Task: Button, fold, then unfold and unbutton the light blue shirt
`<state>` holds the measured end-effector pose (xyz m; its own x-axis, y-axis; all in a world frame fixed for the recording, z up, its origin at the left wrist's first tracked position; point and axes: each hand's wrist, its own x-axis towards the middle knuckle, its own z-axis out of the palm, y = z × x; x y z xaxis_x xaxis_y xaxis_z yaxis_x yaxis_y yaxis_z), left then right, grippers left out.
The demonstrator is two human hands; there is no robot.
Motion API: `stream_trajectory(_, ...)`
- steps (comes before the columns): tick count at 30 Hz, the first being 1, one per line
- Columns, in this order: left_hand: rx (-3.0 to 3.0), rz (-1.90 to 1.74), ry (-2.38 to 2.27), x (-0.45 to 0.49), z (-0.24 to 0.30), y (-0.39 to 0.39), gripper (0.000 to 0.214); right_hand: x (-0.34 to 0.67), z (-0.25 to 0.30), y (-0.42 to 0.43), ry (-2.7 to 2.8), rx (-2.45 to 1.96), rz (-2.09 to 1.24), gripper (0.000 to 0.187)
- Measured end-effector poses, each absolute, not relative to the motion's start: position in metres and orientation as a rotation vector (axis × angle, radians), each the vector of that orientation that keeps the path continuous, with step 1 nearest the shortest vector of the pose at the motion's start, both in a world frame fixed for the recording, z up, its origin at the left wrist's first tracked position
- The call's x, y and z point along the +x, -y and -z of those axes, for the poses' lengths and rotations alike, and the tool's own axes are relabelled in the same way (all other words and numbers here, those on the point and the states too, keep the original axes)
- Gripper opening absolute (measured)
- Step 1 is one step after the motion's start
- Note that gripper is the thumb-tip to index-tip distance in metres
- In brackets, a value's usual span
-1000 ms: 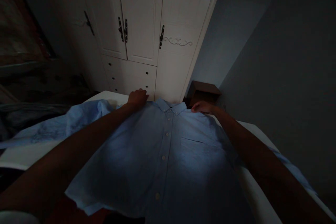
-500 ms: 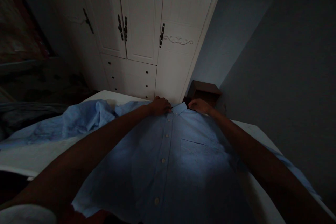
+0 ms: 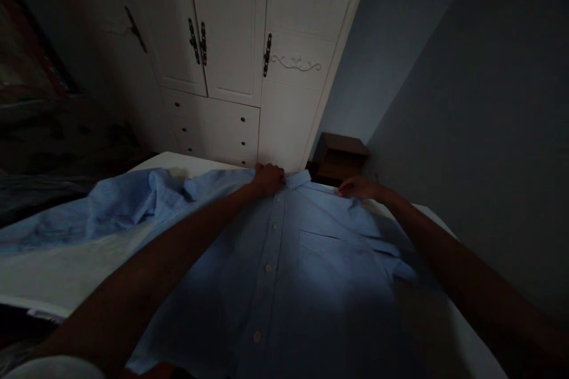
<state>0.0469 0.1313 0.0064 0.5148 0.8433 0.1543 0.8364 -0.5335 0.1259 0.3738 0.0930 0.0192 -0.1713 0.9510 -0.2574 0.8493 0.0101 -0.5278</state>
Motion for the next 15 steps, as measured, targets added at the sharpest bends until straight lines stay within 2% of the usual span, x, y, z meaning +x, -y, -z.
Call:
stream_trajectory(3, 2.665, -0.285, -1.534, 0.051, -0.013, -0.127, 0.033, 0.388, -0.021, -0.075, 1.972, -1.949, -0.996, 0.048)
stream_trajectory(7, 2.646, -0.321, -1.525, 0.068, -0.023, -0.127, 0.042, 0.388, -0.016, -0.059, 1.744, -1.831, -1.03, 0.043)
stream_trajectory(15, 2.456, -0.495, -1.42, 0.125, -0.012, -0.158, 0.049, 0.386, -0.004, -0.049, 1.471, -1.808, -0.72, 0.025)
